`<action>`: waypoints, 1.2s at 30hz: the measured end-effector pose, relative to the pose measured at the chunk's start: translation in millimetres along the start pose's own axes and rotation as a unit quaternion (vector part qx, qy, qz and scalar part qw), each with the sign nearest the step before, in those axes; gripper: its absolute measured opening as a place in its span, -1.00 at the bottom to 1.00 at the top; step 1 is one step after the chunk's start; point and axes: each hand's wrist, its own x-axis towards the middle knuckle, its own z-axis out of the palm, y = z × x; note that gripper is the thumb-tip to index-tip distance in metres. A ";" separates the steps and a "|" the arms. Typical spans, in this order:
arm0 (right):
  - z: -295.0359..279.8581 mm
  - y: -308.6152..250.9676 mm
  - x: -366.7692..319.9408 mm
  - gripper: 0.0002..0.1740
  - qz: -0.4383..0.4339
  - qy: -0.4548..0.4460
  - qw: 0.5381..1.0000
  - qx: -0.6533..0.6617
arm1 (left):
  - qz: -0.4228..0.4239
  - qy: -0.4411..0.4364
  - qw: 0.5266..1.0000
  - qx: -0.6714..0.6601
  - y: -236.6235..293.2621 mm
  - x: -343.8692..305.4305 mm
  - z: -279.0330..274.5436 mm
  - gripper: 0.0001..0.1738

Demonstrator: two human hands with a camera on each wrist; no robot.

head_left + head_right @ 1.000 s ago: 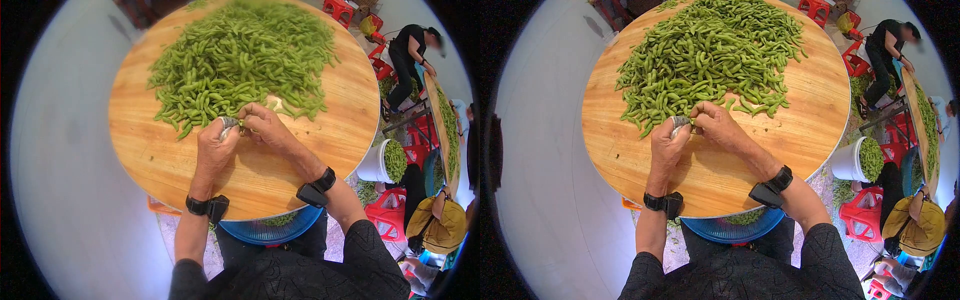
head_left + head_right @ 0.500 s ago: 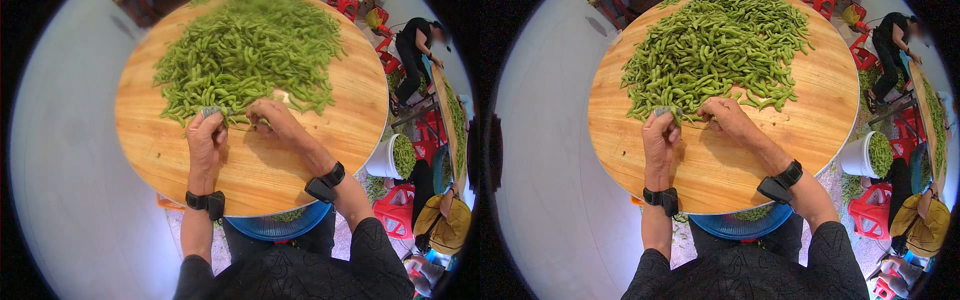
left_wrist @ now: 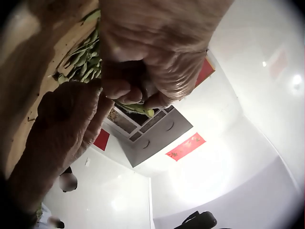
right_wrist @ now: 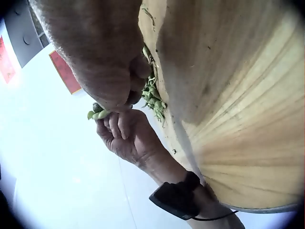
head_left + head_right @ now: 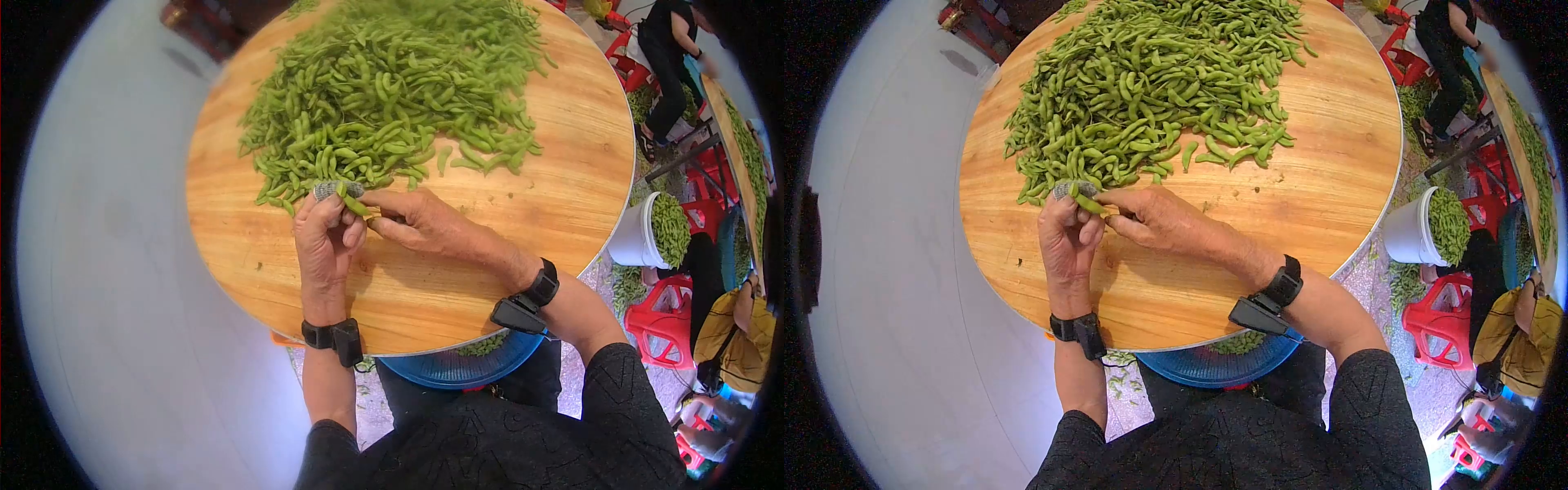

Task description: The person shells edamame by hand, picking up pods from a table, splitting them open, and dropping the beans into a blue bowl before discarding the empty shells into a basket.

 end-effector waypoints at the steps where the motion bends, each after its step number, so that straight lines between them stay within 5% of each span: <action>1: 0.4 0.5 0.8 -0.62 -0.004 -0.002 1.000 -0.009 | 0.000 0.001 1.000 0.002 -1.1 0.9 -0.1 -0.78; 8: -5.6 5.9 5.9 -0.68 0.061 0.013 0.995 0.083 | -0.026 0.084 0.990 0.108 1.5 5.1 -5.0 -0.86; 10: -8.9 3.3 5.9 -0.59 0.134 -0.049 0.976 0.165 | -0.038 0.092 0.987 0.130 6.2 3.9 -8.2 -0.86; 17: -9.6 0.2 4.6 -0.57 0.145 -0.103 0.971 0.161 | -0.035 0.047 0.985 0.160 21.2 -6.4 -12.8 -0.90; 22: -8.7 -1.2 5.5 -0.62 0.208 -0.008 0.964 0.168 | 0.023 0.173 0.952 0.252 71.3 -64.1 -49.8 -0.87; 24: -12.1 0.5 5.4 -0.65 0.239 -0.013 0.953 0.183 | -0.016 0.281 0.868 0.408 91.0 -96.7 -71.3 -0.77; 25: -13.9 -3.2 5.2 -0.66 0.261 -0.008 0.945 0.196 | -0.015 0.288 0.865 0.410 94.0 -110.6 -96.4 -0.77; 27: -11.0 -3.7 7.7 -0.69 0.279 0.000 0.936 0.216 | 0.081 0.313 0.696 0.641 95.4 -134.0 -134.9 -0.64; 30: -9.6 -8.3 8.1 -0.75 0.295 0.016 0.931 0.215 | 0.045 0.363 0.673 0.643 100.6 -164.2 -133.5 -0.56; 34: -10.4 -11.8 7.1 -0.75 0.299 -0.003 0.929 0.219 | 0.061 0.328 0.696 0.636 101.1 -156.8 -121.9 -0.65; 36: -9.9 -11.0 8.4 -0.75 0.300 -0.011 0.929 0.214 | 0.014 0.332 0.808 0.487 100.9 -142.4 -108.2 -0.72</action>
